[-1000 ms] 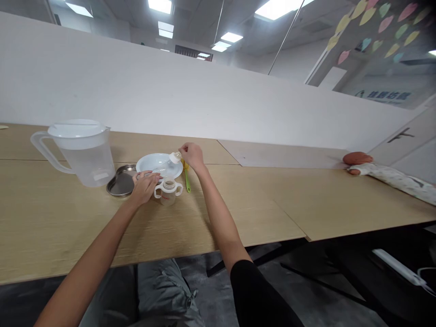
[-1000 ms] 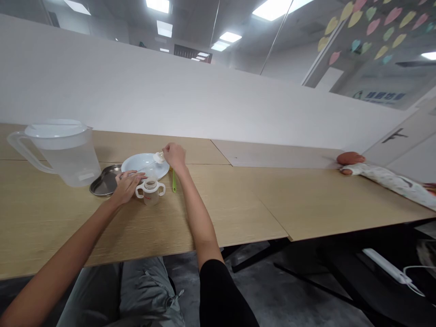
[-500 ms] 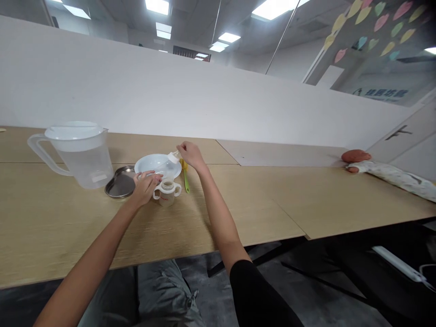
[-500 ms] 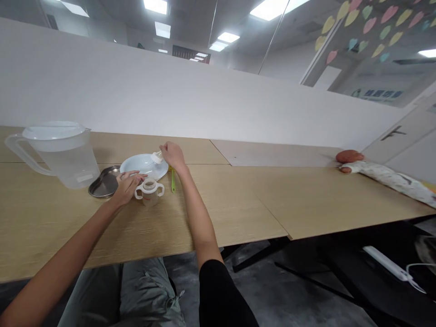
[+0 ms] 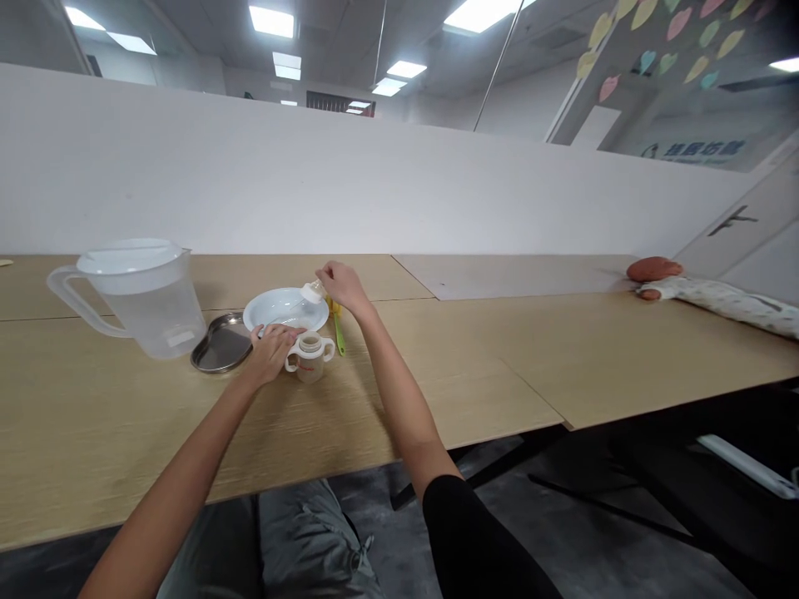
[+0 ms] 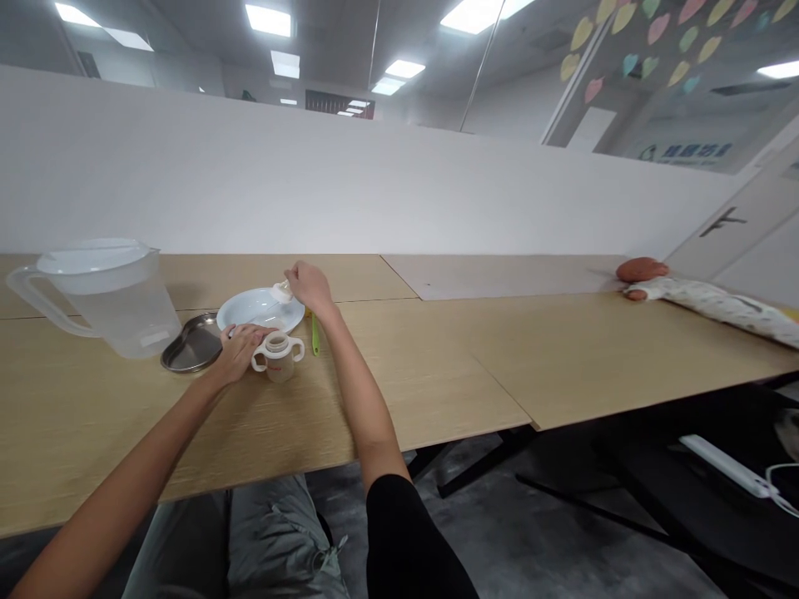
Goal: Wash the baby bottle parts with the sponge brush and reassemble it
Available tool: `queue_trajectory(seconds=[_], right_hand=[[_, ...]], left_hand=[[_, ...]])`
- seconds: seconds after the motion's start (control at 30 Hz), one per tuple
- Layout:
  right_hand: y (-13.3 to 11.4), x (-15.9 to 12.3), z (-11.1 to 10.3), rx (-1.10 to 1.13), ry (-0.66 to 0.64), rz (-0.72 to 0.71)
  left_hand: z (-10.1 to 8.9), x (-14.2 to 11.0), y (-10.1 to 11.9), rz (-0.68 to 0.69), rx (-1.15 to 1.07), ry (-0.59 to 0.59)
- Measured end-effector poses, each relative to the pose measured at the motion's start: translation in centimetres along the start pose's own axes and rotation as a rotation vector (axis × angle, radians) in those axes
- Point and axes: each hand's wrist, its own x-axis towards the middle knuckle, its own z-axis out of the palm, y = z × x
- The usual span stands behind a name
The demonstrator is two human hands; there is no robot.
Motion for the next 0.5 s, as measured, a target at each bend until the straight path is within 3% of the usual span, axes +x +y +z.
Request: queue_trajectory(seconds=[0.3, 0.5], right_hand=[[-0.2, 0.0, -0.1, 0.003, -0.006, 0.009], [-0.1, 0.0, 0.3, -0.007, -0.015, 0.01]], left_hand=[[1.0, 0.3, 0.4, -0.052, 0.268, 0.059], [0.1, 0.3, 1.5, -0.15, 0.284, 0.12]])
